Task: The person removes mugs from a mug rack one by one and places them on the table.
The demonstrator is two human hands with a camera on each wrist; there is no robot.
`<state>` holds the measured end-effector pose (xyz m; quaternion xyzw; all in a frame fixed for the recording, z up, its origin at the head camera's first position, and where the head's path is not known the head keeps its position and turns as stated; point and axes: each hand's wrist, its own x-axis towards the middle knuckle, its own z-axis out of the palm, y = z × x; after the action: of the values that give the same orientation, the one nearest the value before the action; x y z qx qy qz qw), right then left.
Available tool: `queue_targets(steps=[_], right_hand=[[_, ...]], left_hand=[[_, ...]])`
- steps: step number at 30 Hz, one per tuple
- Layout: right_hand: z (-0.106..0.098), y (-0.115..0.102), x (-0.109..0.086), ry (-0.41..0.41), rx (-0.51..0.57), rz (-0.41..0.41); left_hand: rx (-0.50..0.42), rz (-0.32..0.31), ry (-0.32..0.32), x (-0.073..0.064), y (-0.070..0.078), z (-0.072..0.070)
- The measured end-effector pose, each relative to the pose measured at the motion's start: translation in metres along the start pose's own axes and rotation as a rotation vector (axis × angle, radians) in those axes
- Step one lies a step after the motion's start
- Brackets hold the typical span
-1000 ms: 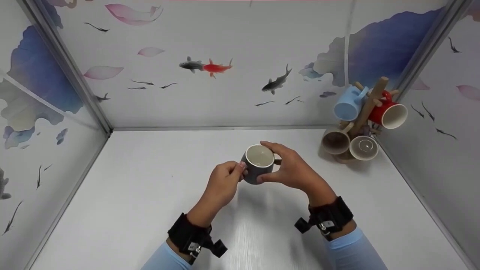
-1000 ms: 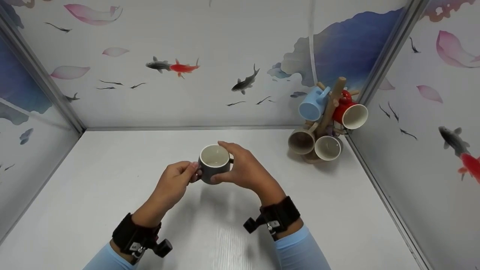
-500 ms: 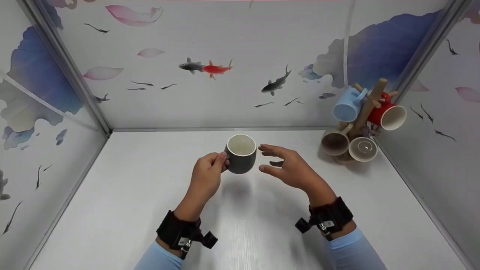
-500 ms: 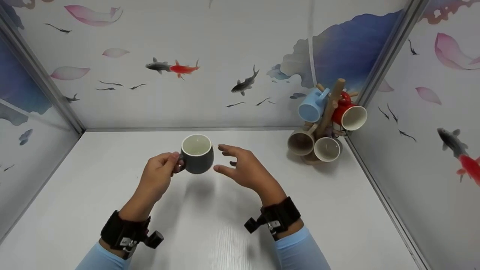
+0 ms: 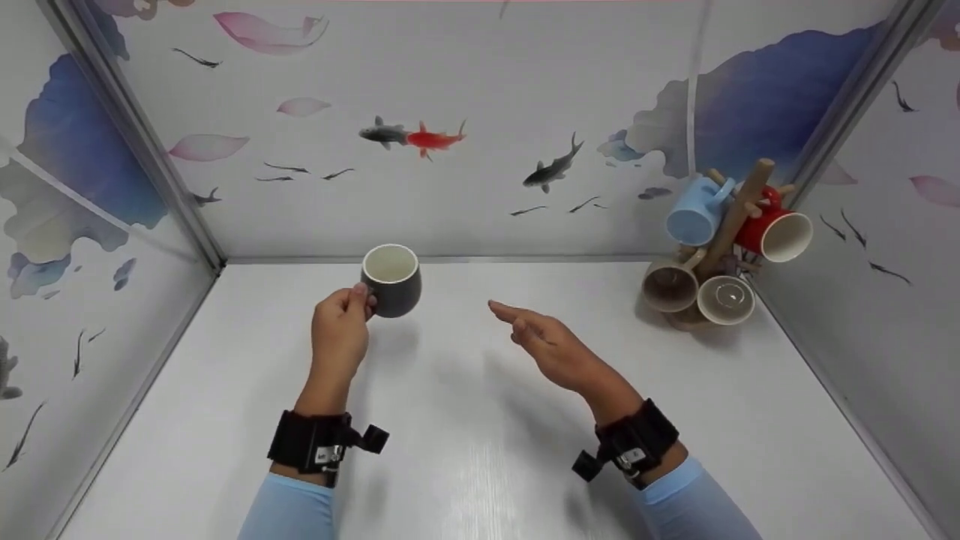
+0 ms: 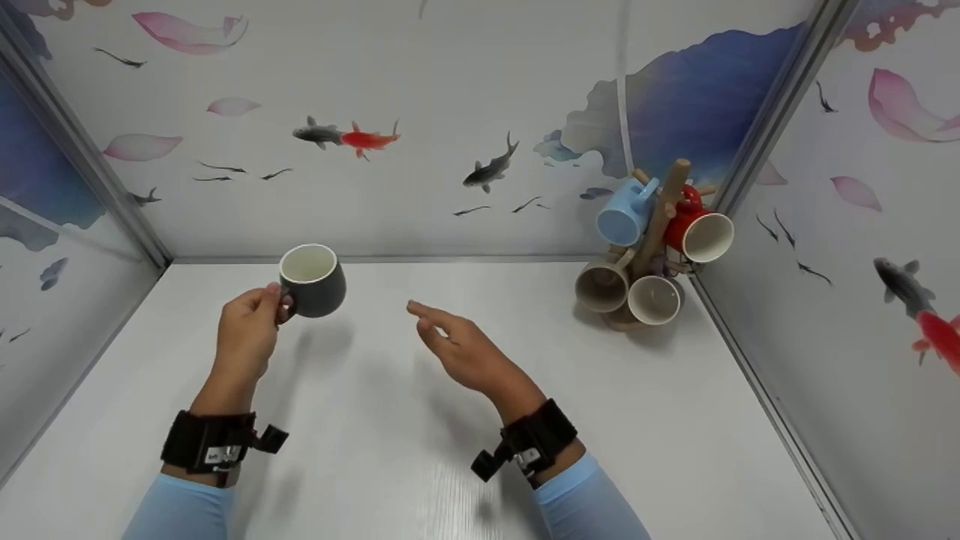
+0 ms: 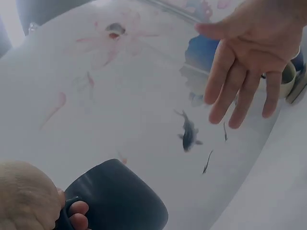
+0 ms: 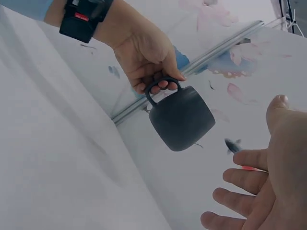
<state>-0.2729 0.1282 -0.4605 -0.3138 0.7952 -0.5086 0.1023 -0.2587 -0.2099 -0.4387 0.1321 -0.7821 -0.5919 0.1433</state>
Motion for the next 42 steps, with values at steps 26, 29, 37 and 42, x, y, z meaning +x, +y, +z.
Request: queue_targets(steps=[26, 29, 37, 42], right_hand=[[0.07, 0.003, 0.001, -0.305, -0.126, 0.059], [0.071, 0.003, 0.0, -0.315, -0.139, 0.047], [0.071, 0.004, 0.0, -0.33, -0.147, 0.017], [0.072, 0.005, 0.001, -0.34, -0.161, 0.023]], left_hand=[[-0.034, -0.183, 0.367, 0.05, -0.088, -0.094], [-0.048, -0.207, 0.367, 0.052, -0.095, -0.098], [-0.073, -0.257, 0.328, 0.055, -0.105, -0.105], [-0.098, -0.3, 0.315, 0.056, -0.112, -0.11]])
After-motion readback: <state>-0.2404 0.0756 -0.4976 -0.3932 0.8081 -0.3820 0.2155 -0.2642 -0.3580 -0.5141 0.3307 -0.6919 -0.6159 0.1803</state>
